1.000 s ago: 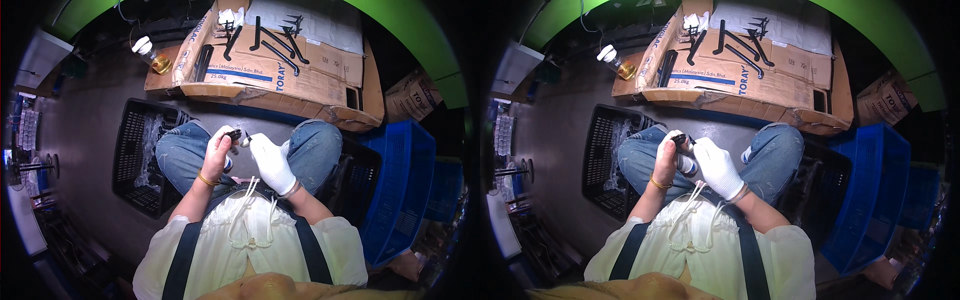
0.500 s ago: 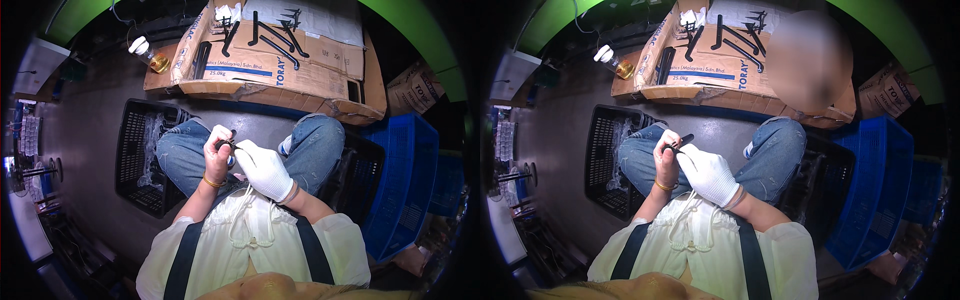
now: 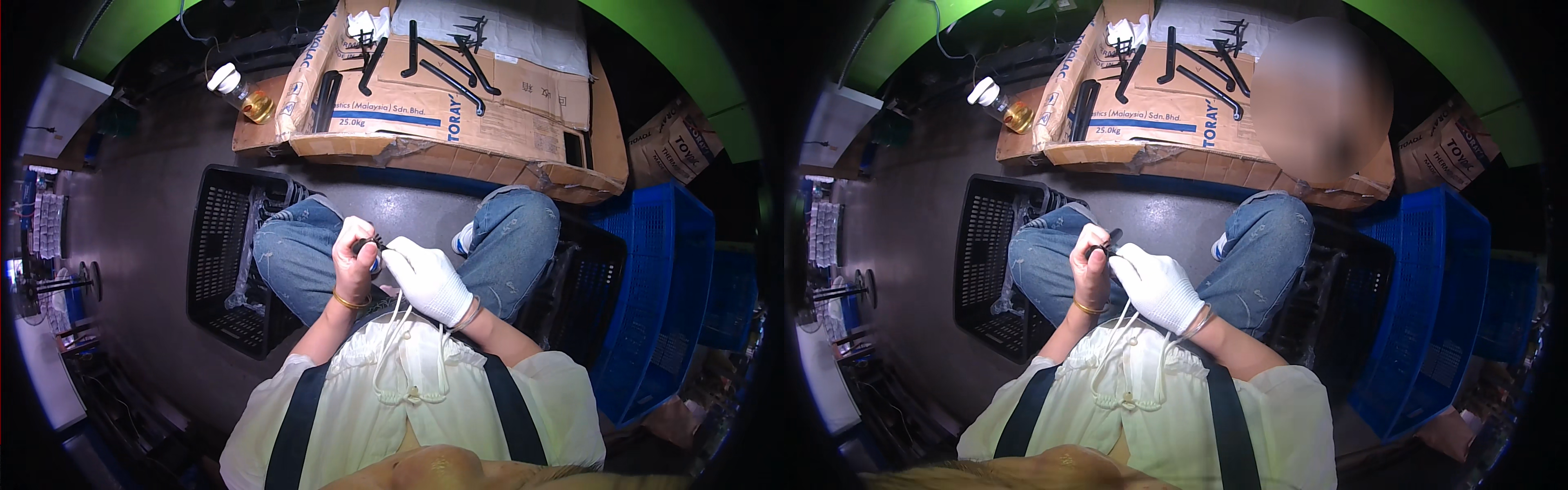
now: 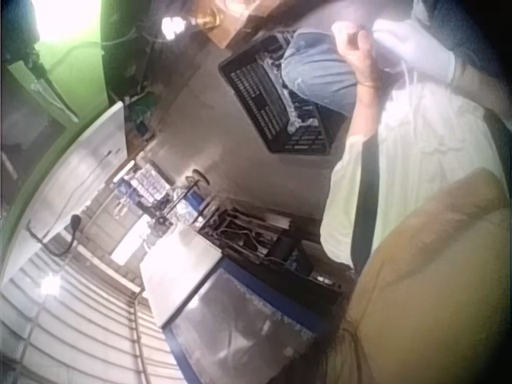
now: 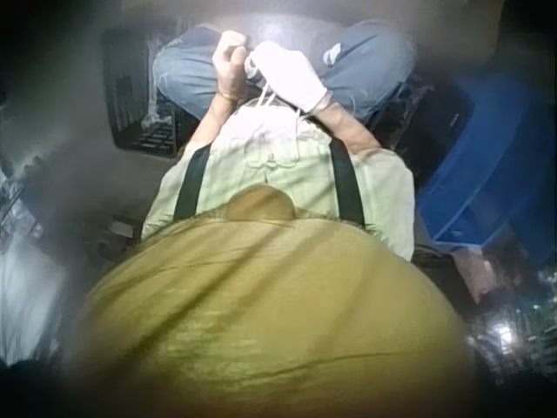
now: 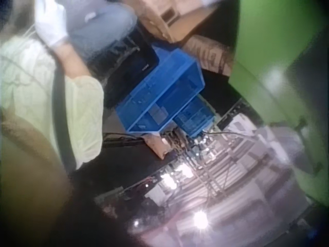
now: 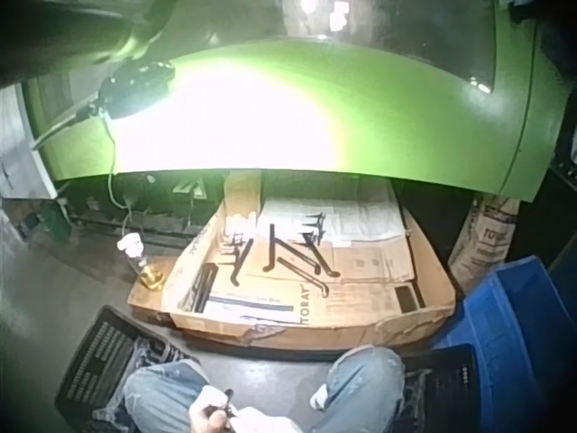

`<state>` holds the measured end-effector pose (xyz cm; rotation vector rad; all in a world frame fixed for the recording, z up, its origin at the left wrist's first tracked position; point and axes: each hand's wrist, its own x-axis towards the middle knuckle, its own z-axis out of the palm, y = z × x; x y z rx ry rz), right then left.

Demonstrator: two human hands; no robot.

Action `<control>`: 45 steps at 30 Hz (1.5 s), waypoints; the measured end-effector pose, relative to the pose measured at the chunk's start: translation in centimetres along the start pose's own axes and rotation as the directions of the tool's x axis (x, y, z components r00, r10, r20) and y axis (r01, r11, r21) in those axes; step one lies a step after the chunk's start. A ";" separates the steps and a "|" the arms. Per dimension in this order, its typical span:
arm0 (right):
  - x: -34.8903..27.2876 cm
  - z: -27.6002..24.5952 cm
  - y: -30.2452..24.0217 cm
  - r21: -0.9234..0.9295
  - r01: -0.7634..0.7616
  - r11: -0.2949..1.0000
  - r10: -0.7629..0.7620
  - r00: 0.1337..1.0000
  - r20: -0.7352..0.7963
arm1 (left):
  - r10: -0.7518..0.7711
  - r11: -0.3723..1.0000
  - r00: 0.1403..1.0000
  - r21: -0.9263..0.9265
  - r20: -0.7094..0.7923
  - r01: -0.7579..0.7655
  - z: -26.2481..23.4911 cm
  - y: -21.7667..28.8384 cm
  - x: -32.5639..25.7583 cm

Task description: The person picks up plastic parts from a cardboard box, trims excess plastic from each part using a knife, and places the finished parts into a basket.

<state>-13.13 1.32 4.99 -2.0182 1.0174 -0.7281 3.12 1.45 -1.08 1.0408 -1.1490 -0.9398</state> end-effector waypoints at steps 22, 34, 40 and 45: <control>3.3 0.6 1.5 0.648 -0.370 0.666 0.403 0.909 0.105 | -0.297 0.565 0.955 -0.802 0.025 0.196 0.3 3.2 2.1; -5.0 0.1 2.5 0.130 -0.447 0.885 0.367 0.842 0.396 | -0.193 -0.093 0.802 -0.824 0.565 0.559 -1.5 1.8 4.0; -6.0 -1.0 2.4 0.307 -0.407 0.860 0.359 0.912 0.200 | -0.279 0.102 0.802 -0.814 0.528 0.572 2.2 0.0 4.9; -10.6 -7.0 7.3 0.727 -0.341 0.596 0.774 0.486 -0.406 | -0.252 0.741 0.908 -0.536 0.336 0.404 7.3 6.8 4.4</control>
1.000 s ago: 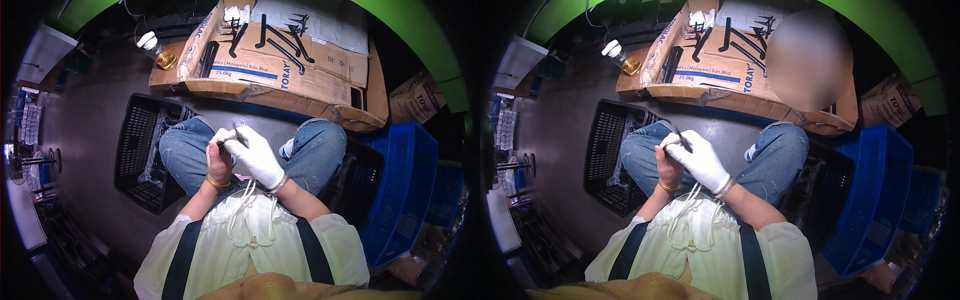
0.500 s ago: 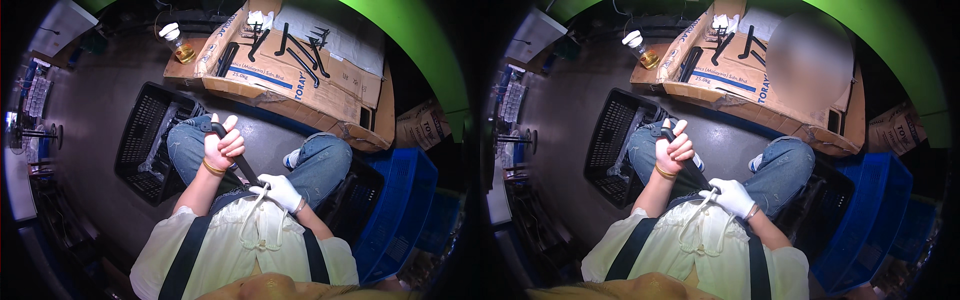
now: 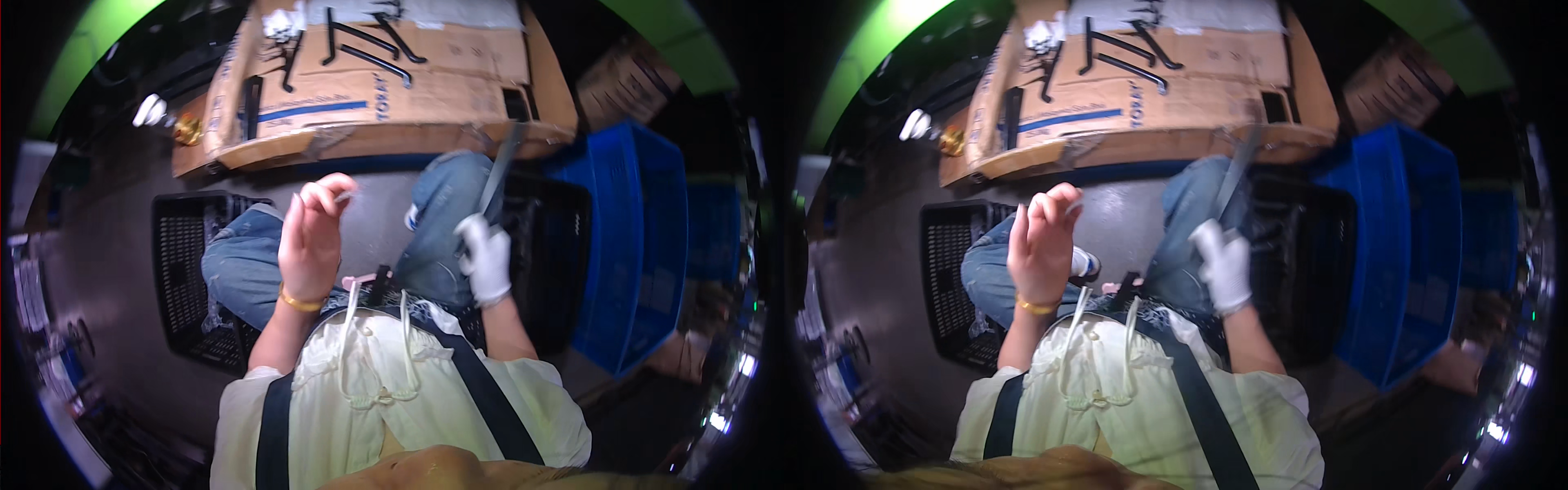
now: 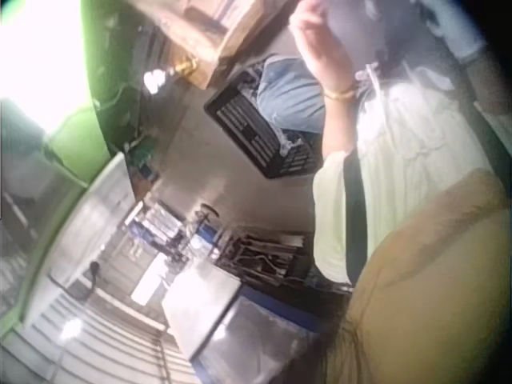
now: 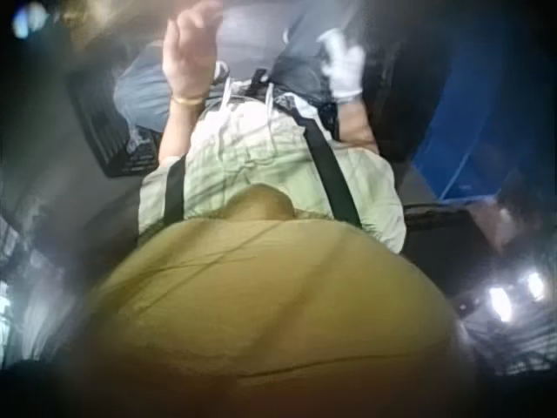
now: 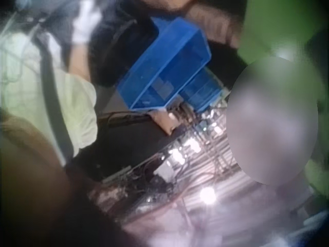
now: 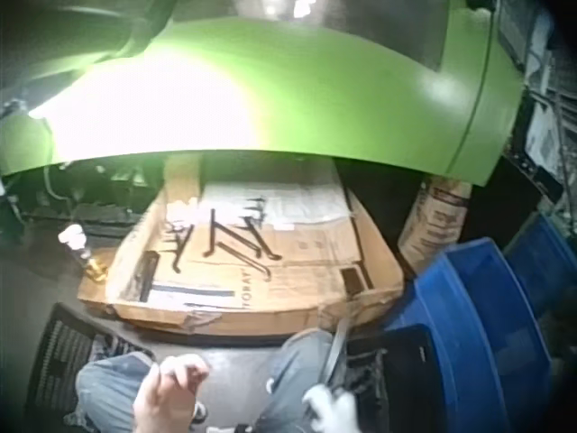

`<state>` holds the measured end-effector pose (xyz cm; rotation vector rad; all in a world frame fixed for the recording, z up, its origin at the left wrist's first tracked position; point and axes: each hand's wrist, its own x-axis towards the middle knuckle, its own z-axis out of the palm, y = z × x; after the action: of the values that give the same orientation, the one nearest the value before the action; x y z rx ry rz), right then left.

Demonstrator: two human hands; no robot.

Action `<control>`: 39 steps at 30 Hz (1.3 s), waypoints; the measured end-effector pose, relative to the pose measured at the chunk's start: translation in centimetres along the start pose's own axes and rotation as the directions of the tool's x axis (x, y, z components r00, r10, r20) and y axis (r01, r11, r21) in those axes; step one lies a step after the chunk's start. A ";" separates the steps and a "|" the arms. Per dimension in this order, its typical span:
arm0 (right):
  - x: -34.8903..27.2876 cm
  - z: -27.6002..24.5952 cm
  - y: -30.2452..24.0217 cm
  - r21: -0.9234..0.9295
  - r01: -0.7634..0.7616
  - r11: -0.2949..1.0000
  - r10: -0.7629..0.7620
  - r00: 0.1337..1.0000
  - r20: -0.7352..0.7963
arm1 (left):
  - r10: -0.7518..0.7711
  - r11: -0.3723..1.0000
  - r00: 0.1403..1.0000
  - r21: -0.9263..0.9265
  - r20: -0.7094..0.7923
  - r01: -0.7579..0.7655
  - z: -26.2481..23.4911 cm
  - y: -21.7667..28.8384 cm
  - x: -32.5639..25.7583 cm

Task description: The person picks up plastic parts from a cardboard box, trims excess plastic from each part using a knife, and places the finished parts into a basket.

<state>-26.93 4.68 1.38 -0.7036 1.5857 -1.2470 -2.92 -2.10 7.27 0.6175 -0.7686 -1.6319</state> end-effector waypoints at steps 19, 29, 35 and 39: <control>9.4 -23.0 39.3 0.480 -0.722 0.498 0.861 0.479 -0.172 | 0.125 0.779 0.205 -0.224 0.971 0.586 14.4 -5.1 1.1; 13.5 -16.9 9.4 0.351 -0.054 0.935 0.230 0.844 -0.485 | 0.243 0.784 0.276 -0.356 0.930 0.508 12.0 -2.1 0.0; 13.3 -4.8 -4.4 0.343 0.317 0.884 -0.237 0.937 -0.256 | 0.339 0.795 0.341 -0.461 0.877 0.394 9.2 0.5 -0.4; 14.7 4.0 -6.1 0.325 0.143 0.935 -0.191 0.974 0.121 | 0.339 0.815 0.390 -0.474 0.856 0.334 7.2 1.7 0.1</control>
<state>-29.44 -11.53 2.20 -0.7187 1.1862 -1.4942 -7.22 -1.25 13.18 -0.9260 -0.9403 -2.0382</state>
